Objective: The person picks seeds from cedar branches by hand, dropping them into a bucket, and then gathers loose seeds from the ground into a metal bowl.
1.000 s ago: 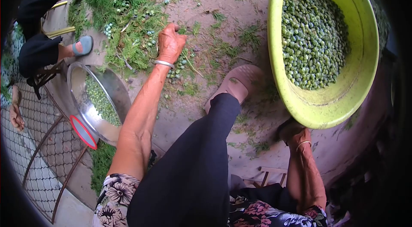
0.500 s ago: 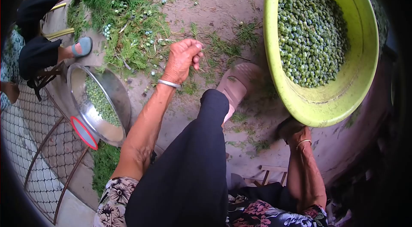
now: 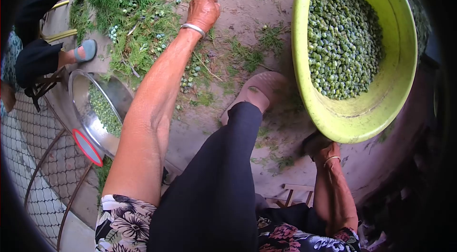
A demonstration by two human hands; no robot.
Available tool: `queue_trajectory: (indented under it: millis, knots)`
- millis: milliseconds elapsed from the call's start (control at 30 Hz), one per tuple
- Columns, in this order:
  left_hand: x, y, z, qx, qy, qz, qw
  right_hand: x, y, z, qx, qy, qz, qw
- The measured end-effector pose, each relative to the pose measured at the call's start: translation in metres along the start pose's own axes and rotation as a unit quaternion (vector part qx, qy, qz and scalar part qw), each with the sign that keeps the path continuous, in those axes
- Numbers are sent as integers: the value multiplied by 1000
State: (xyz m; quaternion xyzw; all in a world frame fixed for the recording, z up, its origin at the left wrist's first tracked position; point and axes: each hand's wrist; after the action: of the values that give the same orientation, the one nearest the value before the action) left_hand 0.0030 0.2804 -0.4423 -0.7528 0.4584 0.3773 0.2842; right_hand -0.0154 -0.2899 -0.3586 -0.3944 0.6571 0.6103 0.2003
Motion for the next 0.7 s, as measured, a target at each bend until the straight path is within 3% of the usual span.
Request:
queue_trajectory:
  millis: [33, 67, 100, 133, 200, 267, 300, 333, 367, 533, 567, 600, 633, 700]
  knots:
    - [-4, -1, -7, 0, 0, -1, 1000, -5, 3, 5, -4, -19, -14, 1000]
    - [-10, -1, -20, -173, 180, 30, 968, -8, 4, 8, -8, -39, -27, 999]
    - [-14, 0, -32, -334, 348, 58, 874, 1, 2, 2, -9, -40, -28, 999]
    - [-13, 2, -43, -334, 347, 58, 875, 17, -2, -9, -24, -24, -39, 999]
    - [-1, 5, -66, -274, 392, 79, 875, 24, -3, -11, -40, -7, -51, 998]
    - [24, 4, -82, -119, 301, 61, 944, 13, 0, -5, -5, -6, -62, 998]
    - [35, 4, -89, -118, 281, 76, 949, 14, -2, -11, -3, -4, -64, 998]
    - [49, 8, -92, -48, 222, 49, 973, 18, -7, -19, 12, 12, -11, 1000]
    - [57, 12, -93, -24, 183, 50, 982, 17, -10, -20, 25, 26, 43, 998]
    - [51, 18, -87, 39, 131, 96, 986, -5, -3, 3, 23, 15, 56, 998]
    - [31, 19, -91, -137, 308, 138, 931, -5, -2, 5, 21, -6, 35, 999]
    - [15, 24, -92, -303, 466, 168, 814, 1, -4, 1, 19, -8, 36, 999]
    - [1, 35, -90, -334, 582, 103, 734, 11, -9, -8, 25, 5, 42, 999]
    - [-27, 63, -62, -345, 728, 55, 590, 20, -5, -12, 33, 14, 55, 998]
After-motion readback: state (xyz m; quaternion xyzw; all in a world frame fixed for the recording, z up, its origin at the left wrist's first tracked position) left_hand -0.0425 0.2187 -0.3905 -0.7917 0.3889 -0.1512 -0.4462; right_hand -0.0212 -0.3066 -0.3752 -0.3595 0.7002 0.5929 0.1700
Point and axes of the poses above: each hand's wrist, its own y-axis away from the middle knuckle, its own x-axis out of the palm, z = x × y, and after that the axes turned 14 degrees about y, right-handed
